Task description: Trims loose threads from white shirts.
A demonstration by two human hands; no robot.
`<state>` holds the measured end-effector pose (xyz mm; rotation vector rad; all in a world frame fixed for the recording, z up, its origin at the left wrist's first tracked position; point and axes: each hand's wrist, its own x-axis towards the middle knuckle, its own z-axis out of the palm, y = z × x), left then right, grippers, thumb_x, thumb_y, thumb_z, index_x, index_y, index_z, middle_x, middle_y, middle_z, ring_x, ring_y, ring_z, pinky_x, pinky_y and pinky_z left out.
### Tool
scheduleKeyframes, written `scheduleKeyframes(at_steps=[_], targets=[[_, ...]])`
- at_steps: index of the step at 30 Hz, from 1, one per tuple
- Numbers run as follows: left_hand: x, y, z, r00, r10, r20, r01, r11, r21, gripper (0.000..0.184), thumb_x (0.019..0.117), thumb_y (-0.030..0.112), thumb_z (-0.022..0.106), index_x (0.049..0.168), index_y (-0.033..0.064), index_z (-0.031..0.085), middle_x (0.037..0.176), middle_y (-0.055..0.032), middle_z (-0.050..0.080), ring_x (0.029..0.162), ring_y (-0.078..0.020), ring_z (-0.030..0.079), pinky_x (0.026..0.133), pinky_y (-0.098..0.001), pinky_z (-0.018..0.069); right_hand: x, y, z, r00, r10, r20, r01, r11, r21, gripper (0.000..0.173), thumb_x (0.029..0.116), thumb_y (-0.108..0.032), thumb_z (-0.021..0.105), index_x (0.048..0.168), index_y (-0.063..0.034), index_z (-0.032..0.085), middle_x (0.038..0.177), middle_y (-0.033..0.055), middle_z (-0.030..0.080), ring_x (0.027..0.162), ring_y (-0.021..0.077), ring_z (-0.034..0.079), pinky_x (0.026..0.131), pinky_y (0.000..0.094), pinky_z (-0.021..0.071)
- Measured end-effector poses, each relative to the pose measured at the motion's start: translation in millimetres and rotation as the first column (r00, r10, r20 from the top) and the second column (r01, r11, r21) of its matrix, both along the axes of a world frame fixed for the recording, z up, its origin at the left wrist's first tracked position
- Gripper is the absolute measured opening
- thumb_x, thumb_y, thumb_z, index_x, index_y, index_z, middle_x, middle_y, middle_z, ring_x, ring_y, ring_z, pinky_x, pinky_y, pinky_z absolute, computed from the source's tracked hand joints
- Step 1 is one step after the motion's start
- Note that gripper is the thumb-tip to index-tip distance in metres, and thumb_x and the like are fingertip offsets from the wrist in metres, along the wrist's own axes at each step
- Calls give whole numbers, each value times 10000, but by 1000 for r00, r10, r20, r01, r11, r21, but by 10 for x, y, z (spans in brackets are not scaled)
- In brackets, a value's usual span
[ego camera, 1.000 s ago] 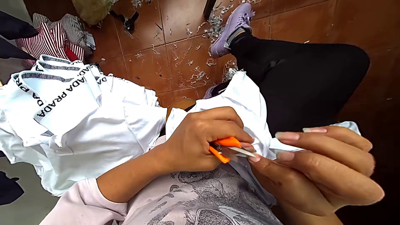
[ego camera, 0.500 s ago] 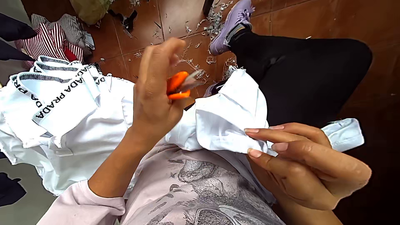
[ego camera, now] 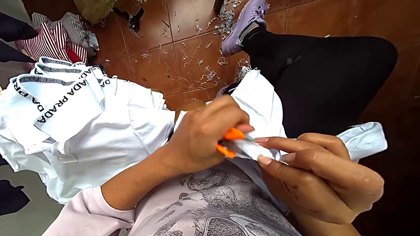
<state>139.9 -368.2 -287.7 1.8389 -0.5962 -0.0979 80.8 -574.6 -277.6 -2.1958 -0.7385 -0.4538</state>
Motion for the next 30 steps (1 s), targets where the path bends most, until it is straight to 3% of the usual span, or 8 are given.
scheduleKeyframes(at_steps=[3,5,7,10,17,21,25,30], targets=[[86,112,12,991,130,-14,-128,988,80,190,973,113,660,1036,-65,648,904,-99,623,785,-77,571,680,-188,481,-24,-16,19,1000,-4,3,4,1000,-18,157,927,21,657,857,-36,529,888,86,529,922,203,579,926,372,475],[70,210,102,999,21,-43,-13,985,171,442,1020,345,598,1196,-60,575,946,-73,588,829,-87,555,728,-227,487,-37,-27,35,1000,-6,-7,6,1000,-23,152,945,13,641,873,-45,520,900,79,529,954,198,581,958,364,468],[-12,266,171,996,-93,4,89,967,237,498,1045,430,520,1149,-38,658,880,-64,624,816,-132,588,734,-290,500,-49,-27,46,999,-22,-42,23,1000,21,147,959,-7,628,876,-60,518,905,62,557,971,178,596,962,343,477],[-109,315,161,979,-166,116,123,941,315,400,1028,383,575,1045,12,723,772,-48,647,732,-163,594,673,-317,457,-75,-32,66,994,-55,-97,61,996,62,146,978,-56,621,885,-89,514,927,34,615,1020,146,628,963,310,493],[-145,233,131,971,-166,174,108,947,304,344,964,350,687,1084,32,746,786,-58,668,755,-187,607,677,-324,443,-83,-32,97,995,-47,-85,50,998,38,152,975,-50,629,882,-80,513,927,44,614,994,160,617,938,315,487],[-122,227,138,969,-175,175,123,954,274,340,970,343,687,1082,25,738,803,-61,673,769,-178,607,701,-319,448,-70,-37,104,996,-40,-76,43,998,37,160,978,-42,628,875,-71,508,926,55,619,987,175,626,931,326,501],[-121,215,151,966,-195,172,142,949,282,326,972,339,682,1072,36,749,805,-57,684,774,-180,617,691,-322,442,-94,-28,129,987,-58,-149,65,997,41,168,997,-102,606,859,-102,510,993,25,649,1018,132,612,926,272,477],[-120,177,141,960,-226,165,181,951,250,307,988,334,666,1060,49,756,777,-48,667,747,-177,602,671,-320,428,-76,-17,150,987,-39,-157,44,999,27,192,1000,-98,591,831,-99,499,955,37,628,983,141,610,895,272,487]])
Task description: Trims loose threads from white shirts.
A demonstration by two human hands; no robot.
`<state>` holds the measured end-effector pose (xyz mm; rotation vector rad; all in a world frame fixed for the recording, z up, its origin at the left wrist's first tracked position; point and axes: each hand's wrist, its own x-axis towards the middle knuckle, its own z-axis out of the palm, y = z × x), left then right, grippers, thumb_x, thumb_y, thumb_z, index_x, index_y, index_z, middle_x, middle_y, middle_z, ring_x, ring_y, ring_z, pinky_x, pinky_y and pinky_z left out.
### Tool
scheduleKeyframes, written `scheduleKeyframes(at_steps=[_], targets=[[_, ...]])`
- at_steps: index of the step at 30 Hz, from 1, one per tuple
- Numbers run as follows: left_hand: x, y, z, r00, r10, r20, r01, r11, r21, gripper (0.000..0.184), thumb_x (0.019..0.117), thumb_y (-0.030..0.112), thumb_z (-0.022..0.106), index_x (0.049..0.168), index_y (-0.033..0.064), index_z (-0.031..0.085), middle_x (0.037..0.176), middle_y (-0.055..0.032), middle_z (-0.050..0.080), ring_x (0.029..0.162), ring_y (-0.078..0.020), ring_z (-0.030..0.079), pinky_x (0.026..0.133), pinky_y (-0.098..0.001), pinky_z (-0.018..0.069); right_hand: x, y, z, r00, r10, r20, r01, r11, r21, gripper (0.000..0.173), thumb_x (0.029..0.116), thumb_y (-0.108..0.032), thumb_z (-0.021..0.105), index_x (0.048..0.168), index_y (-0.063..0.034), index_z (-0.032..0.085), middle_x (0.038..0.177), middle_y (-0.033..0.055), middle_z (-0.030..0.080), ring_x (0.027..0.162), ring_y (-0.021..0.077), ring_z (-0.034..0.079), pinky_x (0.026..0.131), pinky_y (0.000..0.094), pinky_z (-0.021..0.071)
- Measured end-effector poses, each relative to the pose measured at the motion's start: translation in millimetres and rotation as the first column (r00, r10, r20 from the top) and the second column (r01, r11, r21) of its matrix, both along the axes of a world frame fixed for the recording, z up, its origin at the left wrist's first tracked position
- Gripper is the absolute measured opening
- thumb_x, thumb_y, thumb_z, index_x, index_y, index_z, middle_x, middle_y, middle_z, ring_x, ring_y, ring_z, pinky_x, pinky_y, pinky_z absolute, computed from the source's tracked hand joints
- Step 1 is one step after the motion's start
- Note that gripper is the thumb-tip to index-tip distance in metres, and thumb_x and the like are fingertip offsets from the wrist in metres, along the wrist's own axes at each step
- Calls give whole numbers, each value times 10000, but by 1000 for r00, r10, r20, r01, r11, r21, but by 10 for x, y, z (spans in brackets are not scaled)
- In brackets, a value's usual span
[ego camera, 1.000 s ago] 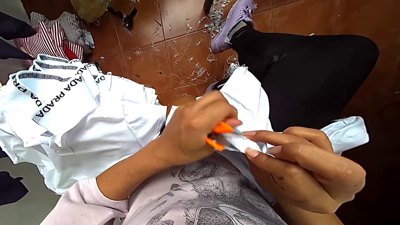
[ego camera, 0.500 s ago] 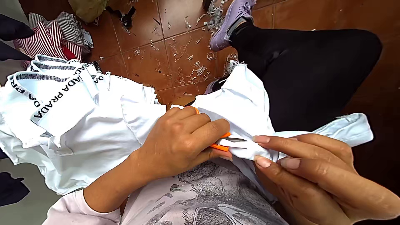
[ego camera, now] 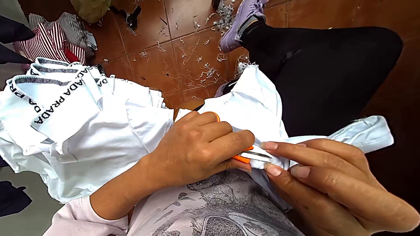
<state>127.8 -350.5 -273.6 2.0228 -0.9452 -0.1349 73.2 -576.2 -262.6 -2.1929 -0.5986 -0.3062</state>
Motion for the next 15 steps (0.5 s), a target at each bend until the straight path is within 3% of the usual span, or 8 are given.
scheduleKeyframes(at_steps=[6,15], targets=[[32,21,-29,999,-22,-41,22,1000,2,306,1004,303,639,1072,25,746,790,-55,664,764,-174,616,686,-309,467,12,-21,-4,1000,17,21,-16,1000,-20,197,1000,-85,582,824,-93,494,934,49,619,958,155,606,886,286,487],[38,71,0,997,22,69,-25,998,50,297,978,320,679,1087,59,771,766,-44,662,741,-176,573,704,-332,409,16,-19,14,1000,19,-2,-19,1000,-21,191,1002,-89,576,828,-97,496,946,40,627,956,144,599,880,274,479]])
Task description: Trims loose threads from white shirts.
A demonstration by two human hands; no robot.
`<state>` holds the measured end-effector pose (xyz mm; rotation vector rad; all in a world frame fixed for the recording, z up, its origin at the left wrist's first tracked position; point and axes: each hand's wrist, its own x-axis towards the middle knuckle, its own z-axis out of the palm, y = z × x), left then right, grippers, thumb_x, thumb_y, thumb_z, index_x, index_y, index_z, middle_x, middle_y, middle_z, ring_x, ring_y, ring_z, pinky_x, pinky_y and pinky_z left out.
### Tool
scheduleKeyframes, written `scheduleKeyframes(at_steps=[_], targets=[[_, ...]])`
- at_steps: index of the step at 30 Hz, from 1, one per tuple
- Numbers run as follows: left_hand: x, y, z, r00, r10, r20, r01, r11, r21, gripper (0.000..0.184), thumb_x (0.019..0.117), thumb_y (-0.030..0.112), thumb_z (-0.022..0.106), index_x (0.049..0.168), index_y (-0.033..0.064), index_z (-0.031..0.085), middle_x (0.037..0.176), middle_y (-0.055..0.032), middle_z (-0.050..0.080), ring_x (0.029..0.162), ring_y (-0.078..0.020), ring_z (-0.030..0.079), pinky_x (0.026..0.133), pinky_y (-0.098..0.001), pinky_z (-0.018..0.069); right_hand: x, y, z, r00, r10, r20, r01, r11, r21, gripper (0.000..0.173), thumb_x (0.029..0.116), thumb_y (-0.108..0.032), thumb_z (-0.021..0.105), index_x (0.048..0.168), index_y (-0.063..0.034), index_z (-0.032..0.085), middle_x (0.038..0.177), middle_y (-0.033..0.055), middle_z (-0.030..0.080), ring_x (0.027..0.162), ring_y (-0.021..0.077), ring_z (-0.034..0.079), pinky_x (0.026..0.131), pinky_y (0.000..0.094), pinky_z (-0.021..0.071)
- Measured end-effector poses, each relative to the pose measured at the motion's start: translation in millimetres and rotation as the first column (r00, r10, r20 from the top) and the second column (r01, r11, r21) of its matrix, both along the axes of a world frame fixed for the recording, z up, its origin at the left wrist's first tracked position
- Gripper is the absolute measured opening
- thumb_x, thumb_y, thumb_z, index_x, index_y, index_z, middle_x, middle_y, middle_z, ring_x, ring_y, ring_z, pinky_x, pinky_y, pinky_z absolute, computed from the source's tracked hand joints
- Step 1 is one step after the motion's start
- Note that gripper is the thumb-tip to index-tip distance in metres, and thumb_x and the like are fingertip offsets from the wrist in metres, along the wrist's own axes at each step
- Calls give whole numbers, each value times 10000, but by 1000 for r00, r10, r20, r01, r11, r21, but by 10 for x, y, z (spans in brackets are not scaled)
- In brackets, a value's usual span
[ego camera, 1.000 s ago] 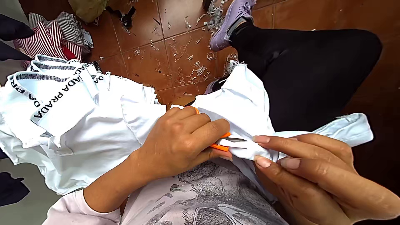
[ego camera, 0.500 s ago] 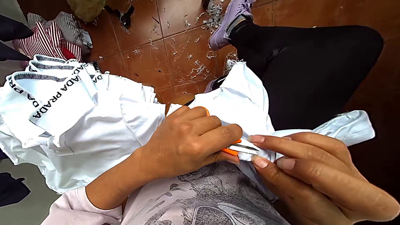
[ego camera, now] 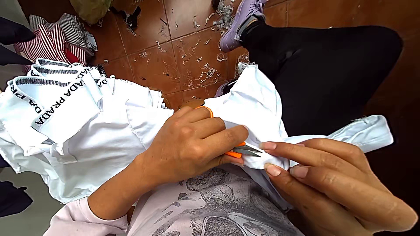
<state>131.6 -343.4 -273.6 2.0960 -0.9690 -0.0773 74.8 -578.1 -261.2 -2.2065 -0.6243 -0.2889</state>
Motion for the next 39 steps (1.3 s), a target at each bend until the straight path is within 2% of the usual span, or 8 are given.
scheduleKeyframes(at_steps=[9,19,22,25,27,32,36,39], targets=[[-29,-51,-12,1000,-13,7,13,999,-29,257,989,290,668,1072,68,767,766,-49,663,737,-185,589,676,-335,411,11,7,-21,1000,20,10,-20,1000,12,205,996,-84,580,800,-88,520,914,52,634,942,157,605,878,284,478],[-157,-325,-135,893,-132,-430,-133,835,-533,103,838,25,738,899,-52,768,730,-77,686,704,-80,584,655,-207,456,29,-58,-183,995,-23,94,16,997,75,178,932,-53,685,867,-115,531,1043,19,513,1102,120,543,1024,294,467],[-48,-305,-146,790,-156,-593,-305,738,-602,111,962,14,649,928,-86,685,816,-41,678,788,16,601,732,-139,496,-41,-119,-190,997,-63,-43,69,986,149,198,911,-110,714,822,-170,547,1156,-69,563,1267,93,523,1137,364,447],[324,-82,-396,857,246,-454,-444,799,-405,190,961,112,691,810,1,658,783,27,650,718,55,570,651,-124,476,-213,-312,-220,969,3,-248,83,938,336,147,898,-136,745,886,-214,621,1131,-117,685,1215,138,641,1134,516,486],[550,58,-608,850,417,-321,-471,875,-109,438,980,348,676,699,21,597,875,-93,637,791,-111,586,688,-271,476,-365,-448,-261,946,39,-322,90,923,374,142,910,-134,742,913,-218,627,1109,-94,715,1151,170,689,1065,491,554],[605,-426,-861,663,203,-721,-249,968,44,666,877,307,810,1397,-25,557,899,-142,710,758,-214,667,733,-436,576,-478,-447,-330,914,116,-390,42,927,373,125,960,-189,716,934,-190,594,1046,-70,726,1115,159,704,1050,448,567],[679,-677,-1221,657,100,-748,-354,916,-189,150,953,52,669,960,-96,690,781,-112,687,687,-111,650,695,-305,569,-539,-452,-227,892,82,-445,117,908,402,132,987,-247,700,994,-200,577,1004,-88,708,1030,87,710,978,316,588],[1023,-352,-1362,709,489,-507,-483,862,156,191,977,107,643,981,-76,696,844,-161,694,755,-223,666,729,-407,555,-652,-655,-93,848,93,-522,167,888,429,111,977,-232,711,1013,-216,607,1012,-98,703,1015,68,697,916,264,589]])
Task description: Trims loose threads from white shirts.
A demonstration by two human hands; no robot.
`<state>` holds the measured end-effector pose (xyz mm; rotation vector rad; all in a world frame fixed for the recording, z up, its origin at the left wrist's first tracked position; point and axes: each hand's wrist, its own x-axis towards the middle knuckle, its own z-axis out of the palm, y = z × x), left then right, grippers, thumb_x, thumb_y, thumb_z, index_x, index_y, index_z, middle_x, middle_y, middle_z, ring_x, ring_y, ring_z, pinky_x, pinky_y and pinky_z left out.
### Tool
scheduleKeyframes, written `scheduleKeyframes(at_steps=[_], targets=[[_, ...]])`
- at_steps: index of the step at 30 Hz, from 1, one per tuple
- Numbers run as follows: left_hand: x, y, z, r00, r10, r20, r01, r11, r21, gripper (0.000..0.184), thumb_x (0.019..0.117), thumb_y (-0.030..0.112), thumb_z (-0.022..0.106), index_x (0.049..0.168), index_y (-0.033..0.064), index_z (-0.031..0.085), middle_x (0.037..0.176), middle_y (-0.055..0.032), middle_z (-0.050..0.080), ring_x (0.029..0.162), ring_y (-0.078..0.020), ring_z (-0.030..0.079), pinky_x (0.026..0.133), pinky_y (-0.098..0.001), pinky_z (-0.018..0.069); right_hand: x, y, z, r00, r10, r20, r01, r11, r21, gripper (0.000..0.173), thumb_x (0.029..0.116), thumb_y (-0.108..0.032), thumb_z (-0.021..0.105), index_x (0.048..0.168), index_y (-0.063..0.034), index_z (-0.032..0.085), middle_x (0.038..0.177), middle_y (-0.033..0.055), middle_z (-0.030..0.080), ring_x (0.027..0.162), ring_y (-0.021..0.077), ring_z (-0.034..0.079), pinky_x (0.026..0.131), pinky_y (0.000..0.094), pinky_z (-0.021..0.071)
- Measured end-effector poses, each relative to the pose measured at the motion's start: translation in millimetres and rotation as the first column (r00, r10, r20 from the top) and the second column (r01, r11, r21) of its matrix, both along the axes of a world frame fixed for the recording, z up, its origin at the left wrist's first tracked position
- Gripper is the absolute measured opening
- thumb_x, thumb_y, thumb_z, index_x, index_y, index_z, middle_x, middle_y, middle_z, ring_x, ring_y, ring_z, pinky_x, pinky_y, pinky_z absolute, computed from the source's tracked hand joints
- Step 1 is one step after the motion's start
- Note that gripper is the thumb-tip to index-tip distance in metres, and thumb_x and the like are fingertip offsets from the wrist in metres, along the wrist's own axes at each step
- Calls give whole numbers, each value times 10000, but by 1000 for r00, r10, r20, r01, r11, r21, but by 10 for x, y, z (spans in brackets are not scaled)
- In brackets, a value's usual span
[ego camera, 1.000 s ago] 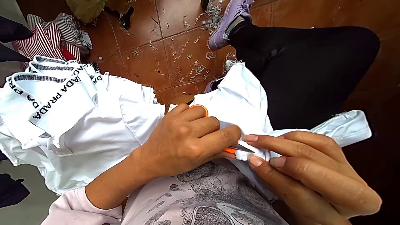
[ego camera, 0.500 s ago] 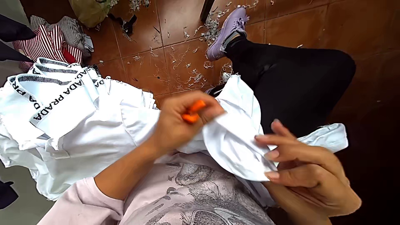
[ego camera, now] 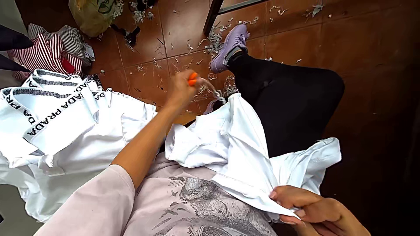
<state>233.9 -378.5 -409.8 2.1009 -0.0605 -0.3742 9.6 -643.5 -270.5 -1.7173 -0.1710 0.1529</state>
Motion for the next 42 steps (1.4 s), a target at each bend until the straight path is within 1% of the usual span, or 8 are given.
scheduleKeyframes(at_steps=[3,9,14,20,25,32,36,42], targets=[[212,239,67,1000,-11,-18,16,942,335,376,952,60,618,1320,-18,630,1229,-221,679,1133,-382,666,974,-571,509,-90,-146,18,1000,16,-23,-15,1000,15,113,979,-224,710,1015,-202,606,1012,-94,699,1037,61,684,1000,284,545],[-78,-166,192,929,-365,70,359,833,-421,687,873,130,755,1467,-83,482,1323,-239,640,1193,-264,640,1002,-406,522,-121,-171,75,998,-49,-39,50,998,32,71,1002,-232,669,1035,-218,607,1005,-112,688,1018,42,674,1009,277,528],[-275,-731,443,906,-416,78,334,590,-735,120,915,-12,682,1007,-80,715,882,-64,698,793,-25,623,733,-199,512,-189,-398,205,993,-111,49,120,961,-250,88,1038,-262,579,978,-207,546,898,-105,602,903,-26,606,878,170,486],[64,-560,361,977,-207,46,208,897,-389,142,951,38,643,1042,-53,703,875,-89,692,746,-103,621,719,-303,524,-288,-625,130,974,-223,36,79,187,-979,403,1070,-214,445,1042,138,639,960,371,644,941,536,644,864,622,475],[-446,-186,496,735,-669,104,678,726,-116,429,797,38,769,1221,46,703,1077,-147,682,945,-283,680,796,-486,581,10,-361,164,937,-320,137,235,292,-927,369,1033,-140,465,1201,136,644,1323,375,572,1303,527,506,1121,575,374],[-733,-338,235,836,-480,266,533,825,-186,132,821,-12,694,930,6,767,862,-125,731,826,-251,716,737,-454,572,738,667,-201,983,-26,181,136,767,-627,112,967,-63,554,1013,39,566,1277,237,622,1229,279,613,978,370,533],[-622,-164,444,946,-318,62,302,797,-522,140,974,72,642,905,-37,695,736,0,628,650,27,540,614,-146,454,882,692,-528,997,27,75,18,842,-538,119,934,-12,556,943,-13,674,1295,194,654,1280,306,605,1106,497,454],[-551,-54,577,972,-213,98,234,873,-428,191,958,135,689,1038,-34,650,794,-14,610,686,-18,543,636,-182,463,899,714,-546,997,-38,65,61,911,-408,232,961,3,582,1090,-24,773,1181,129,724,1069,119,695,925,234,554]])
